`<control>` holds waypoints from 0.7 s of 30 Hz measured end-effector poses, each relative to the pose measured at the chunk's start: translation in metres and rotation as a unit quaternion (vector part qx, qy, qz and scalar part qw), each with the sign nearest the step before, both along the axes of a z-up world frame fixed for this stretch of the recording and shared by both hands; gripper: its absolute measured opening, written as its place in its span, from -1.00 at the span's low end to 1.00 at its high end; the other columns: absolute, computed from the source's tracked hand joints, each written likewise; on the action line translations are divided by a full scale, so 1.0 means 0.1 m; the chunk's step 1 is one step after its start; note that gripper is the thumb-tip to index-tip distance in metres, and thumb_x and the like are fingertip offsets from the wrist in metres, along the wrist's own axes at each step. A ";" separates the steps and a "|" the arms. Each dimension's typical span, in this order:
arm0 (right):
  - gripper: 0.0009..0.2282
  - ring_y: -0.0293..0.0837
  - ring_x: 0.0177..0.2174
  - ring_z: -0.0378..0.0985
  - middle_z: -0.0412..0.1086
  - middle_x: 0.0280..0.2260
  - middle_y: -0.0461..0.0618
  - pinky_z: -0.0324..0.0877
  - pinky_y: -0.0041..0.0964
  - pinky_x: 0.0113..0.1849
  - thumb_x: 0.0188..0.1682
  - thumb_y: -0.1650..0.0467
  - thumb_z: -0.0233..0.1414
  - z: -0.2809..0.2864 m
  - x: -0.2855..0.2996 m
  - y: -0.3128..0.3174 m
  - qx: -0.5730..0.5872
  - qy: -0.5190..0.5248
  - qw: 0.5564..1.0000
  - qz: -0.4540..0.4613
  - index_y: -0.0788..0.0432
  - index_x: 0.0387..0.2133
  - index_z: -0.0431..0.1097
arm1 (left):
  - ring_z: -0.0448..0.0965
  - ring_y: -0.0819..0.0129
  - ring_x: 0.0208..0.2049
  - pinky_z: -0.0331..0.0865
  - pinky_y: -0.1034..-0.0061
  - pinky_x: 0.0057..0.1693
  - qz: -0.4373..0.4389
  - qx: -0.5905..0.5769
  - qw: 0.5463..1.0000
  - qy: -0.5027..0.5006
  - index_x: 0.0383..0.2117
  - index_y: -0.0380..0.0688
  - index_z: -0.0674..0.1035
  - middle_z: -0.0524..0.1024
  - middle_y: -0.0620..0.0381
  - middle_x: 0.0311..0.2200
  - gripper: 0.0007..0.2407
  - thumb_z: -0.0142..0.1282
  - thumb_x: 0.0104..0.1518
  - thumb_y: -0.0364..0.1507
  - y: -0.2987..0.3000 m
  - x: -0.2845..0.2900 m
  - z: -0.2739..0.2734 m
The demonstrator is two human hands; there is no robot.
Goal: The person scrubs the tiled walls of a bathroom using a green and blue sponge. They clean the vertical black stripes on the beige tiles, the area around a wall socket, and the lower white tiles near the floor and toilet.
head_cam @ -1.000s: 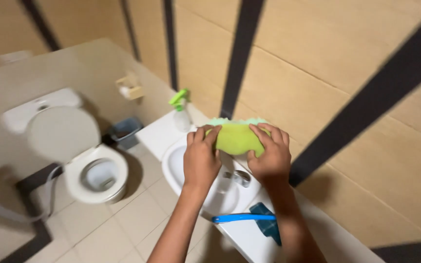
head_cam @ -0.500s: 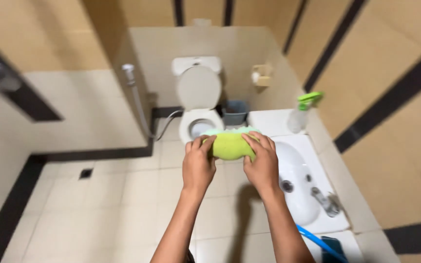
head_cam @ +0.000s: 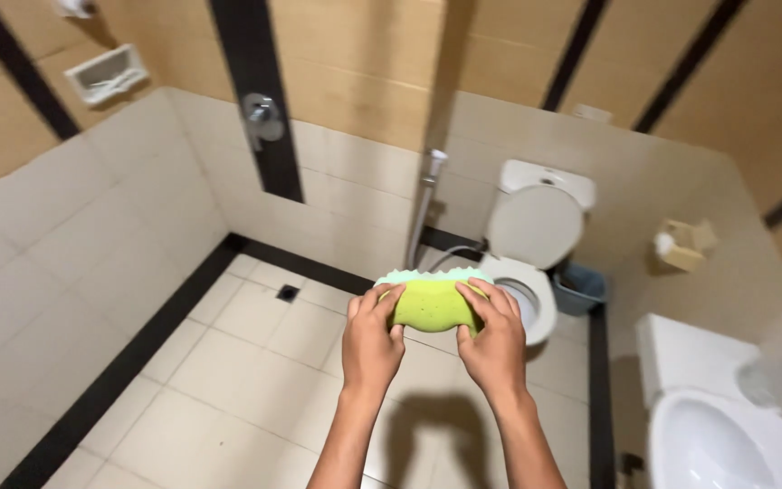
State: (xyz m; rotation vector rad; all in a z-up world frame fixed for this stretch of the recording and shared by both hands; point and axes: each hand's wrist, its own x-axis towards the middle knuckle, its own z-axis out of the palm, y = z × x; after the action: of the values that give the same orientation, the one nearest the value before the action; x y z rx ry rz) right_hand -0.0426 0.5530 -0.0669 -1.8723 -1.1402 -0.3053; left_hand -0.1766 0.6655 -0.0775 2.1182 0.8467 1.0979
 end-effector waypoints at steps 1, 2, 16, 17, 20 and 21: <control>-0.48 0.11 0.09 0.37 0.43 0.05 0.01 0.31 -0.09 0.10 -0.37 0.61 0.19 0.00 -0.07 0.17 0.000 0.000 1.000 0.011 0.08 -0.03 0.51 | 0.48 0.11 0.03 0.45 0.34 0.11 0.011 0.000 1.000 0.000 0.01 -0.04 0.61 0.55 0.19 0.04 -0.52 0.23 -0.14 -0.70 0.14 -0.10 0.00; -0.48 0.10 0.09 0.38 0.43 0.06 0.00 0.32 -0.09 0.11 -0.36 0.61 0.19 0.02 -0.14 0.37 -0.001 -0.005 1.000 0.021 0.09 -0.03 0.51 | 0.48 0.11 0.03 0.45 0.34 0.11 0.021 0.003 1.000 0.004 0.01 -0.05 0.61 0.54 0.19 0.03 -0.52 0.24 -0.14 -0.69 0.30 -0.20 0.01; -0.49 0.12 0.10 0.38 0.43 0.05 0.03 0.30 -0.06 0.12 -0.36 0.61 0.18 0.20 -1.21 2.41 0.002 -0.039 0.978 0.206 0.09 -0.04 0.52 | 0.48 0.12 0.03 0.45 0.36 0.12 0.215 0.044 0.976 -0.014 0.04 -0.04 0.62 0.56 0.20 0.03 -0.52 0.23 -0.10 -0.69 1.75 -1.60 0.22; -0.49 0.11 0.10 0.39 0.43 0.06 0.03 0.32 -0.08 0.12 -0.35 0.61 0.17 0.21 -1.26 2.53 0.016 -0.030 0.973 0.228 0.10 -0.03 0.51 | 0.48 0.10 0.02 0.44 0.35 0.11 0.225 0.038 0.973 -0.009 0.03 -0.04 0.62 0.55 0.18 0.03 -0.51 0.25 -0.13 -0.69 1.81 -1.66 0.21; -0.51 0.10 0.10 0.40 0.44 0.06 0.02 0.34 -0.09 0.11 -0.34 0.61 0.16 0.20 -1.40 2.95 0.033 -0.027 0.960 0.278 0.10 -0.04 0.51 | 0.47 0.09 0.01 0.43 0.32 0.11 0.269 0.044 0.962 -0.013 0.02 -0.05 0.62 0.55 0.15 0.03 -0.49 0.28 -0.18 -0.68 2.11 -1.82 0.13; -0.51 0.10 0.09 0.40 0.44 0.05 0.01 0.35 -0.09 0.09 -0.34 0.61 0.17 0.17 -1.42 3.08 0.029 -0.029 0.957 0.288 0.08 -0.06 0.52 | 0.47 0.09 0.02 0.43 0.31 0.12 0.283 0.050 0.958 -0.017 0.01 -0.06 0.62 0.54 0.14 0.02 -0.49 0.29 -0.19 -0.68 2.19 -1.86 0.09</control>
State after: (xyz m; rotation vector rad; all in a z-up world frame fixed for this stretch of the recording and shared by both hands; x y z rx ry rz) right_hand -0.1845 0.8608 -0.0503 -1.4071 -1.6359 -0.0603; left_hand -0.3625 0.8848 -0.0686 1.9750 1.4636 1.4773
